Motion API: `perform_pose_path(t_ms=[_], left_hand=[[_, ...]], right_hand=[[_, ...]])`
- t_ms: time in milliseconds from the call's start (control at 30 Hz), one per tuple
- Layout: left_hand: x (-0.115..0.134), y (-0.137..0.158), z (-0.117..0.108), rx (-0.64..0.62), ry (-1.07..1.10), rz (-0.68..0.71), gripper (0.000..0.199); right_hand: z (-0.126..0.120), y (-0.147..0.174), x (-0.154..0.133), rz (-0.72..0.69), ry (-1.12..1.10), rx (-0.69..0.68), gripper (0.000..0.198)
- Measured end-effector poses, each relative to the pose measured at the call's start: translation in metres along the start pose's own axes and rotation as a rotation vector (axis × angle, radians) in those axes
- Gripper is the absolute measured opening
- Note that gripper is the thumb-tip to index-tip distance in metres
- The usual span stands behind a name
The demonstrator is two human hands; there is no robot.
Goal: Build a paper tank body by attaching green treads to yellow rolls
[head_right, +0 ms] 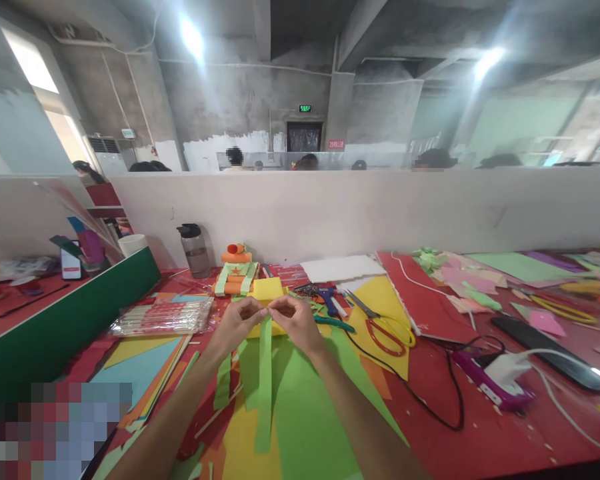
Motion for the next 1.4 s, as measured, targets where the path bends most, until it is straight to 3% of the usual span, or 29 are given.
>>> perform_pose_path(t_ms=[267, 567, 1067, 1400], left_hand=[[0.007, 0.003, -0.002, -0.002, -0.157, 0.056, 0.022], [0.01, 0.004, 0.001, 0.028, -0.096, 0.084, 0.024], [0.01, 0.006, 0.006, 0.062, -0.182, 0.119, 0.022], [0.011, 0.004, 0.005, 0.072, -0.157, 0.174, 0.02]], right_hand=[[0.003, 0.001, 0.002, -0.015, -0.003, -0.03, 0.018], [0.003, 0.001, 0.003, -0.02, 0.034, -0.057, 0.023], [0.001, 0.002, 0.001, -0.029, 0.108, -0.001, 0.02], [0.002, 0.0, 0.004, 0.004, 0.012, -0.014, 0.022]])
Point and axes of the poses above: each hand's wrist, its own y-axis away from the middle knuckle, its own z-axis out of the palm, x = y × z, the point moved 1 cm from there along -y, towards the middle knuckle, and after that the axes turned 14 degrees about y, right-handed, at the moved point
